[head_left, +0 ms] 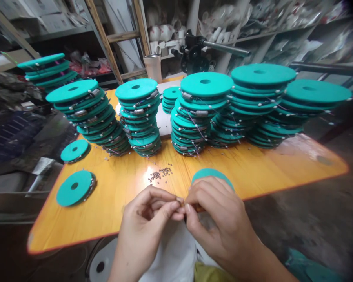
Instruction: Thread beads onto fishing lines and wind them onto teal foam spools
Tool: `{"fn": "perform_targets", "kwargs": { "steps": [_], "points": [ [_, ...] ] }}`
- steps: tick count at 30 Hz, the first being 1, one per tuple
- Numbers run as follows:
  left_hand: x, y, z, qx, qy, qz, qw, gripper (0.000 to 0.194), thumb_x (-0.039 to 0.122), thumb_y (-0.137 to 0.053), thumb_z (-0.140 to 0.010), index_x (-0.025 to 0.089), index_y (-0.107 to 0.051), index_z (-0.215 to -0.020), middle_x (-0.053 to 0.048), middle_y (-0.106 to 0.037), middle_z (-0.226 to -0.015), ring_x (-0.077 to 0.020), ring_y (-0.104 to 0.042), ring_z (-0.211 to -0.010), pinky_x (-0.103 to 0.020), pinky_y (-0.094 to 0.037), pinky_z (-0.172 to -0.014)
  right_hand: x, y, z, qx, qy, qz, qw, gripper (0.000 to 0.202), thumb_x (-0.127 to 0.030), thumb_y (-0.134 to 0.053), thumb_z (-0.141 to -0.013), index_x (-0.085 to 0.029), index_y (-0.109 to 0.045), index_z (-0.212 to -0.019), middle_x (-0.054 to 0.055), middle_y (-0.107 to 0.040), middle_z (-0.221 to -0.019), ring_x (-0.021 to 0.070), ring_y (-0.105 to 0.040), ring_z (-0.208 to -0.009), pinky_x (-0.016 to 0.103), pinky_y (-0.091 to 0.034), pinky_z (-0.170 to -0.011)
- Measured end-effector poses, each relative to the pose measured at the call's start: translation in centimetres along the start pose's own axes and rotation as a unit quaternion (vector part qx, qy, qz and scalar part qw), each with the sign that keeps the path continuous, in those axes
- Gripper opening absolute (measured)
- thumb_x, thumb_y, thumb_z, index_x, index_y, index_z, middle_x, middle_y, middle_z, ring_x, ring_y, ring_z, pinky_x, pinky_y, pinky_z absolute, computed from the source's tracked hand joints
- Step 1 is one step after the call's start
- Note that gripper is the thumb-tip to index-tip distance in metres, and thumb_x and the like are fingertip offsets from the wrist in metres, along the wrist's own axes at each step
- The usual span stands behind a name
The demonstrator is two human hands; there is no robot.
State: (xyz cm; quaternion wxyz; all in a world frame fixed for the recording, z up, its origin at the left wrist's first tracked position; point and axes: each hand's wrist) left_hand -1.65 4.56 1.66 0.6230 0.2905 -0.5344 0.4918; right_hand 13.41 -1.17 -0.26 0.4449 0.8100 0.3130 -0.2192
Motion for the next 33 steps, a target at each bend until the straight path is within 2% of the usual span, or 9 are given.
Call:
{"fn": "perform_targets", "kwargs": {
  "steps": [16, 22, 26, 29, 33],
  "points": [
    [-0.2, -0.1, -0.1, 0.004, -0.006, -0.009, 1.0, 0.009, 0.019, -0.077, -0.079, 0.014, -0.07, -0.076, -0.002, -0.076, -0.073, -0.0105, -0.074, -0.064, -0.013, -0.062, -0.064, 0.1, 0.1, 0.0, -0.004, 0.006, 0.003, 1.0, 0.013, -0.008, -0.051, -0.086, -0.015, -0.053, -0.075, 0.002, -0.053, -0.075, 0.0167, -0.044, -0.078, 0.032, -0.028, -0.072],
    [-0.8, -0.3, -0.1, 0.023, -0.074, -0.052, 0.996, 0.004, 0.015, -0.074, -0.079, 0.017, -0.071, -0.081, 0.0, -0.076, -0.076, -0.0108, -0.075, -0.067, -0.014, -0.063, -0.067, 0.2, 0.1, 0.2, -0.017, 0.017, 0.012, 1.0, 0.015, -0.009, -0.048, -0.092, -0.014, -0.055, -0.08, 0.004, -0.054, -0.079, 0.0178, -0.045, -0.081, 0.034, -0.029, -0.074],
    [-1.3, -0.2, 0.0, 0.019, -0.115, -0.089, 0.989, 0.014, 0.016, -0.072, -0.082, 0.023, -0.074, -0.094, 0.002, -0.077, -0.078, -0.012, -0.075, -0.067, -0.017, -0.065, -0.066, 0.5, 0.0, 0.5, -0.017, 0.042, 0.031, 0.998, 0.015, -0.005, -0.047, -0.094, -0.014, -0.056, -0.085, 0.004, -0.056, -0.084, 0.0184, -0.048, -0.085, 0.035, -0.032, -0.078],
    [-1.3, 0.2, 0.2, 0.008, -0.152, -0.154, 0.976, 0.008, 0.017, -0.07, -0.084, 0.022, -0.076, -0.085, 0.001, -0.076, -0.08, -0.0114, -0.075, -0.068, -0.016, -0.064, -0.066, 0.7, -0.1, 0.6, -0.008, 0.049, 0.038, 0.998, 0.015, -0.006, -0.048, -0.096, -0.014, -0.057, -0.086, 0.004, -0.058, -0.084, 0.0181, -0.049, -0.087, 0.035, -0.033, -0.081],
    [-0.8, 0.6, 0.2, -0.021, -0.181, -0.21, 0.961, 0.011, 0.017, -0.065, -0.089, 0.021, -0.073, -0.082, 0.001, -0.074, -0.08, -0.0113, -0.074, -0.07, -0.018, -0.063, -0.067, 0.7, -0.2, 0.6, 0.017, 0.062, 0.038, 0.997, 0.013, -0.006, -0.051, -0.096, -0.015, -0.059, -0.09, 0.003, -0.062, -0.087, 0.0173, -0.052, -0.09, 0.034, -0.036, -0.084]
  ]
}}
Point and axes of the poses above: each hand's wrist, its own z-axis away from the middle knuckle, its own y-axis out of the back of the hand, x = y × z
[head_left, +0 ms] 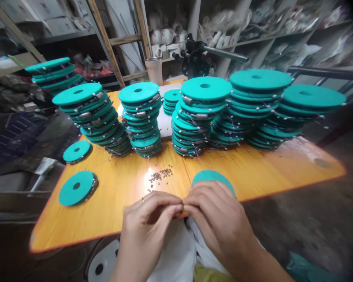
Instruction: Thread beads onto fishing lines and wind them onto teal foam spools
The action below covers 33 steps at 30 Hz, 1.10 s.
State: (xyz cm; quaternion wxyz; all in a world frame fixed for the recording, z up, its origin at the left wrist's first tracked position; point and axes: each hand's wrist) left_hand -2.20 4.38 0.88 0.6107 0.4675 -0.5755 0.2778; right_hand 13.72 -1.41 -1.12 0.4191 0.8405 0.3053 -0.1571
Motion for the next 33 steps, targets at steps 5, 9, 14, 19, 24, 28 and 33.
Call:
{"fn": "perform_targets", "kwargs": {
  "steps": [5, 9, 14, 19, 24, 28, 33],
  "points": [
    [0.4, 0.1, -0.1, -0.016, -0.034, -0.048, 0.998, 0.013, 0.016, -0.062, -0.091, 0.021, -0.07, -0.082, 0.002, -0.071, -0.083, -0.0081, -0.07, -0.077, -0.014, -0.057, -0.07, 0.3, 0.2, 0.0, 0.019, 0.023, -0.032, 0.999, 0.021, -0.008, -0.058, -0.095, -0.017, -0.062, -0.113, 0.003, -0.067, -0.1, 0.0153, -0.059, -0.093, 0.032, -0.042, -0.084],
    [0.3, 0.0, 0.1, -0.032, 0.004, -0.02, 0.999, 0.015, 0.022, -0.056, -0.095, 0.021, -0.067, -0.085, 0.0, -0.067, -0.086, -0.0097, -0.068, -0.078, -0.019, -0.057, -0.07, 0.4, 0.3, 0.0, 0.035, 0.035, -0.029, 0.998, 0.02, -0.004, -0.059, -0.092, -0.016, -0.065, -0.106, 0.003, -0.068, -0.096, 0.0141, -0.06, -0.089, 0.032, -0.045, -0.082],
    [0.3, 0.0, -0.2, -0.013, 0.029, -0.024, 0.999, 0.02, 0.028, -0.054, -0.096, 0.019, -0.064, -0.082, 0.0, -0.061, -0.079, -0.0096, -0.061, -0.072, -0.02, -0.051, -0.064, 0.1, 0.4, -0.3, 0.038, 0.006, -0.008, 0.999, 0.022, -0.006, -0.058, -0.089, -0.015, -0.061, -0.109, 0.007, -0.065, -0.104, 0.0176, -0.06, -0.099, 0.034, -0.05, -0.085],
    [0.6, 0.1, -0.4, -0.02, 0.038, -0.011, 0.999, 0.019, 0.03, -0.056, -0.096, 0.019, -0.063, -0.082, -0.001, -0.061, -0.083, -0.0114, -0.063, -0.077, -0.022, -0.05, -0.067, -0.1, 0.2, -0.8, 0.058, 0.012, -0.019, 0.998, 0.016, -0.006, -0.06, -0.09, -0.017, -0.063, -0.1, 0.005, -0.066, -0.1, 0.0151, -0.062, -0.094, 0.031, -0.052, -0.081],
    [0.6, -0.3, -0.8, -0.068, -0.012, -0.062, 0.996, 0.02, 0.022, -0.053, -0.096, 0.026, -0.059, -0.115, -0.002, -0.059, -0.103, -0.0114, -0.061, -0.086, -0.025, -0.049, -0.078, -0.4, 0.6, -1.1, 0.084, -0.012, -0.056, 0.995, 0.015, -0.003, -0.058, -0.09, -0.016, -0.063, -0.096, 0.005, -0.063, -0.096, 0.0133, -0.061, -0.095, 0.027, -0.053, -0.083],
    [0.7, -1.3, -1.6, -0.103, -0.027, -0.116, 0.988, 0.017, 0.021, -0.053, -0.095, 0.023, -0.069, -0.1, -0.003, -0.062, -0.093, -0.0128, -0.056, -0.081, -0.025, -0.044, -0.07, -0.4, 1.1, -1.0, 0.076, -0.033, -0.059, 0.995, 0.015, -0.005, -0.056, -0.091, -0.017, -0.063, -0.097, 0.006, -0.057, -0.099, 0.0124, -0.058, -0.096, 0.025, -0.052, -0.085],
    [0.5, -1.7, -2.1, -0.084, -0.019, -0.107, 0.991, 0.014, 0.02, -0.059, -0.091, 0.019, -0.073, -0.091, -0.002, -0.066, -0.083, -0.0115, -0.057, -0.072, -0.023, -0.043, -0.065, 0.2, 1.9, -0.9, 0.03, -0.052, -0.057, 0.997, 0.013, -0.006, -0.05, -0.094, -0.017, -0.058, -0.092, 0.004, -0.052, -0.095, 0.0099, -0.055, -0.093, 0.021, -0.047, -0.081]
  ]
}}
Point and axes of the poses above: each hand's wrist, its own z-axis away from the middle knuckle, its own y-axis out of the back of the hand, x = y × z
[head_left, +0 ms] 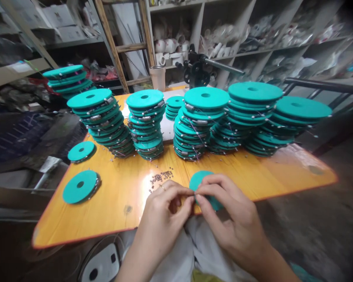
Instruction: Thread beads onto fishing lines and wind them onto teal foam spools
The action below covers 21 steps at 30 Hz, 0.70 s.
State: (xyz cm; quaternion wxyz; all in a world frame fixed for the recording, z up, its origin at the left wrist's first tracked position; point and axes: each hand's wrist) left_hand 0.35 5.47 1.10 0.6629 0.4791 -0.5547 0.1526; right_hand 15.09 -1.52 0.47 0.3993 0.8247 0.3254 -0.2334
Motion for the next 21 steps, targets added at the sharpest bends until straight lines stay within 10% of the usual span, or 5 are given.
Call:
{"fn": "perform_targets", "kwargs": {
  "steps": [10, 21],
  "points": [
    [-0.3, 0.2, 0.1, -0.004, 0.005, -0.011, 1.0, 0.013, 0.017, -0.06, -0.09, 0.019, -0.071, -0.085, 0.0, -0.068, -0.079, -0.0094, -0.058, -0.068, -0.021, -0.042, -0.062, 0.1, 1.7, -1.0, -0.17, -0.039, 0.046, 0.984, 0.015, -0.005, -0.044, -0.089, -0.016, -0.048, -0.08, 0.004, -0.048, -0.09, 0.0151, -0.048, -0.087, 0.029, -0.042, -0.072],
    [-0.6, -0.2, 0.4, -0.016, -0.02, -0.021, 0.999, 0.011, 0.025, -0.062, -0.091, 0.022, -0.072, -0.092, 0.0, -0.067, -0.082, -0.012, -0.056, -0.073, -0.025, -0.042, -0.065, 0.3, 2.0, -1.6, -0.168, -0.05, -0.002, 0.984, 0.014, -0.008, -0.042, -0.094, -0.016, -0.052, -0.087, 0.003, -0.048, -0.092, 0.0131, -0.049, -0.087, 0.028, -0.044, -0.074]
  ]
}}
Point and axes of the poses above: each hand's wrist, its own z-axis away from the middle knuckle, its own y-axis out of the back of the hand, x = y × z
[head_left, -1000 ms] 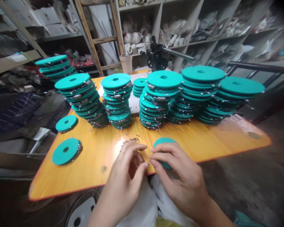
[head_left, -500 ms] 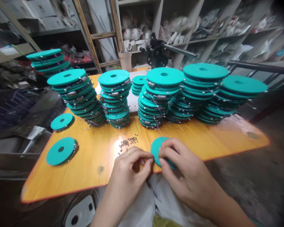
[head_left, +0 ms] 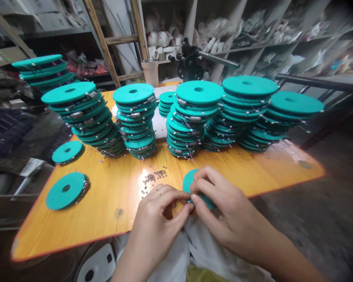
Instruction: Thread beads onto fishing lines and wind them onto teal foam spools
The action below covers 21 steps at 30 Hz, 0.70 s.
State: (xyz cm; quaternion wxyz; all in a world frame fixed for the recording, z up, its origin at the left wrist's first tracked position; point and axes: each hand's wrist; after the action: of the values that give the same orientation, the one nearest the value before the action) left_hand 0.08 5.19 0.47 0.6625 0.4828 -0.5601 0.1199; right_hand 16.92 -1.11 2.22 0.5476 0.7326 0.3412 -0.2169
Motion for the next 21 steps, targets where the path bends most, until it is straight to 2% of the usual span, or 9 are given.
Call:
{"fn": "perform_targets", "kwargs": {
  "steps": [4, 9, 15, 21],
  "points": [
    [0.1, -0.22, 0.01, 0.012, -0.012, -0.008, 1.0, 0.01, 0.025, -0.062, -0.091, 0.023, -0.072, -0.09, 0.0, -0.069, -0.084, -0.0131, -0.06, -0.08, -0.025, -0.044, -0.071, 0.07, 0.04, -0.07, 0.013, 0.011, 0.003, 1.0, 0.014, -0.008, -0.042, -0.096, -0.017, -0.052, -0.09, 0.003, -0.049, -0.092, 0.0125, -0.051, -0.087, 0.027, -0.044, -0.074],
    [0.05, -0.3, 0.1, 0.018, 0.011, -0.015, 1.0, 0.014, 0.026, -0.059, -0.092, 0.022, -0.072, -0.088, -0.001, -0.067, -0.078, -0.0122, -0.056, -0.07, -0.025, -0.042, -0.063, 0.04, 0.33, 0.16, 0.004, 0.012, -0.001, 1.0, 0.017, -0.008, -0.04, -0.097, -0.017, -0.051, -0.089, 0.004, -0.048, -0.091, 0.0126, -0.051, -0.086, 0.026, -0.045, -0.074],
    [-0.07, -0.14, 0.3, 0.02, 0.022, -0.016, 0.999, 0.01, 0.022, -0.06, -0.089, 0.021, -0.07, -0.087, 0.0, -0.067, -0.079, -0.012, -0.056, -0.07, -0.024, -0.041, -0.061, -0.06, 0.44, 0.33, -0.048, -0.014, 0.016, 0.999, 0.014, -0.005, -0.043, -0.09, -0.016, -0.048, -0.084, 0.005, -0.048, -0.096, 0.0153, -0.048, -0.09, 0.029, -0.045, -0.076],
    [-0.08, -0.02, 0.13, 0.008, 0.025, -0.014, 1.0, 0.009, 0.023, -0.06, -0.09, 0.02, -0.068, -0.087, -0.001, -0.067, -0.081, -0.0123, -0.056, -0.072, -0.024, -0.042, -0.062, -0.14, 0.29, 0.01, -0.055, -0.007, 0.01, 0.998, 0.015, -0.002, -0.047, -0.084, -0.016, -0.045, -0.081, 0.004, -0.046, -0.096, 0.0156, -0.046, -0.092, 0.03, -0.042, -0.076]
  ]
}}
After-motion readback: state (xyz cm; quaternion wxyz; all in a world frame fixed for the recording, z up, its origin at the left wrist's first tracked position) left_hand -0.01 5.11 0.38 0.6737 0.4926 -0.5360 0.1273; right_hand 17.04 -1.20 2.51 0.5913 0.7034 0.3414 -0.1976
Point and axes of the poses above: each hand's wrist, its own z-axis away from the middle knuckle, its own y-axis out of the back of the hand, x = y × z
